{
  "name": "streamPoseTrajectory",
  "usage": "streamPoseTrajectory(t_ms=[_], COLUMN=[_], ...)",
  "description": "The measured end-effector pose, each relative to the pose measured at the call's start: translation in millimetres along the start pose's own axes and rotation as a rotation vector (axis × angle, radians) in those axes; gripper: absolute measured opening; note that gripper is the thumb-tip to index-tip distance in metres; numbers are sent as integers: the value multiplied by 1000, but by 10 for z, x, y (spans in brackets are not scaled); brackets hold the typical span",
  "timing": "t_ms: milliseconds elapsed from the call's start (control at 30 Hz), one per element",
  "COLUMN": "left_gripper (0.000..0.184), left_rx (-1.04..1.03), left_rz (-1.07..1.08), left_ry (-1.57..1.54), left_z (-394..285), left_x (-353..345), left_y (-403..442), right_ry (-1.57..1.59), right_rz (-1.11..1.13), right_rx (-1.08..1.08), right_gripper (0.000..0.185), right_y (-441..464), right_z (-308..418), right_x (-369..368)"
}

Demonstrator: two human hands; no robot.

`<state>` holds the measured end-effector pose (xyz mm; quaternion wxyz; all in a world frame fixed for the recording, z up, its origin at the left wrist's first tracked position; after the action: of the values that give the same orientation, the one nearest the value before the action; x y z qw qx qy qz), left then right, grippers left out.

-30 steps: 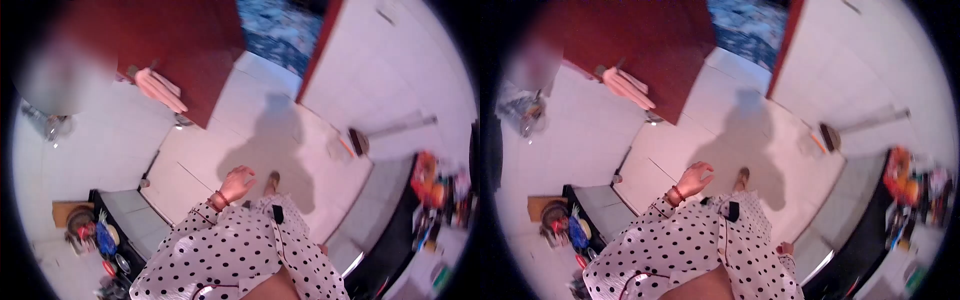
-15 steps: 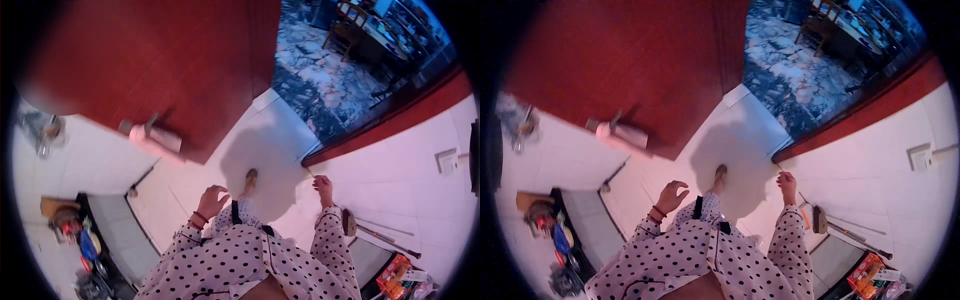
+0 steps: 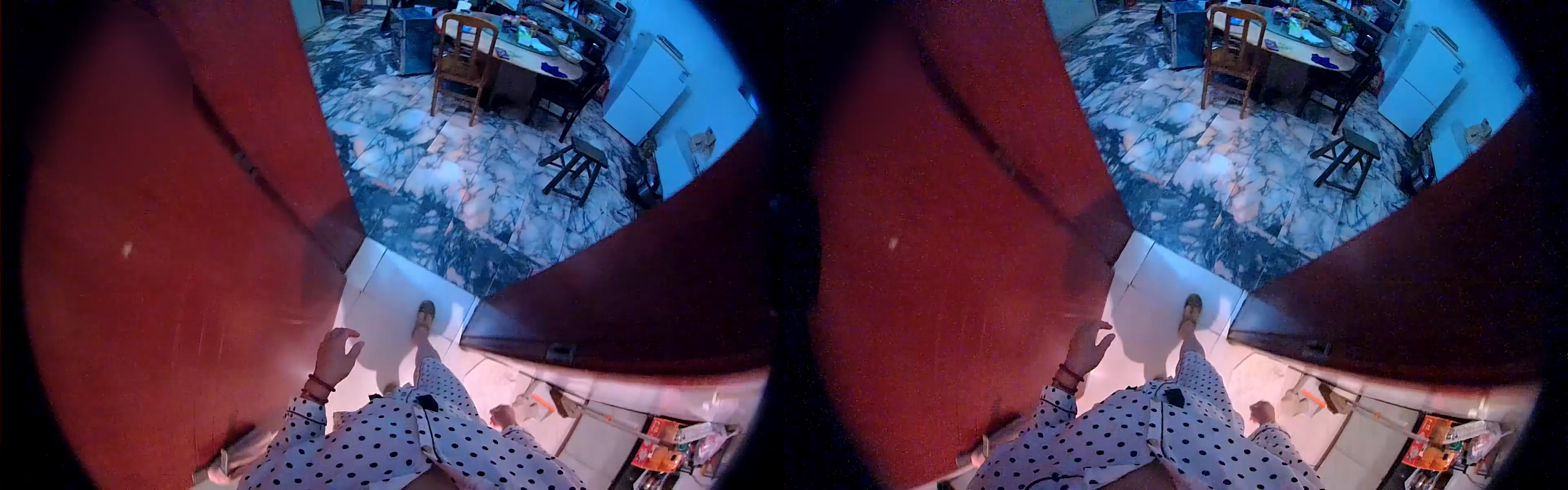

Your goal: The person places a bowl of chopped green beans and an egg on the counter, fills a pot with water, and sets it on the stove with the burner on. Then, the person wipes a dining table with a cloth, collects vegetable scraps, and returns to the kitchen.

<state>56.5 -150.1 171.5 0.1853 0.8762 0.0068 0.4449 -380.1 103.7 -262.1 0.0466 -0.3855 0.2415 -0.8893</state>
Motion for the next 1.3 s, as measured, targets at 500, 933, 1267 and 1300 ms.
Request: streamPoseTrajectory(t_ms=[500, 933, 1267, 1300], left_gripper=[23, 24, 26, 26], left_rx=[2, -194, -172, -181], left_rz=[0, 32, 102, 127], left_ry=[-3, 69, 247, 292], left_z=[-613, -975, -1294, -1382], left_x=[-558, -1321, -2238, -2304], left_y=[4475, 8731, 11038, 11248], right_ry=[243, 43, -378, -349], right_rz=[-514, -500, -140, -159], right_rx=[107, 204, 494, 436], right_gripper=[20, 19, 23, 23], right_y=[4734, 6573, 8649, 8948], right_z=[3192, 4549, 3656, 3651], right_x=[4378, 6404, 7217, 7533])
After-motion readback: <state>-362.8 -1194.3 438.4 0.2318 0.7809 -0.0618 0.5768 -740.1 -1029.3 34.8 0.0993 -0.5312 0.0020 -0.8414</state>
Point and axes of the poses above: each hand's wrist, its own y-axis towards the middle knuckle, its own x-axis out of the back of the hand, z = x × y, the point moved 8 cm from there along y, towards the middle knuckle, and after that the axes turned 9 degrees about -z, right-handed, at the moved point
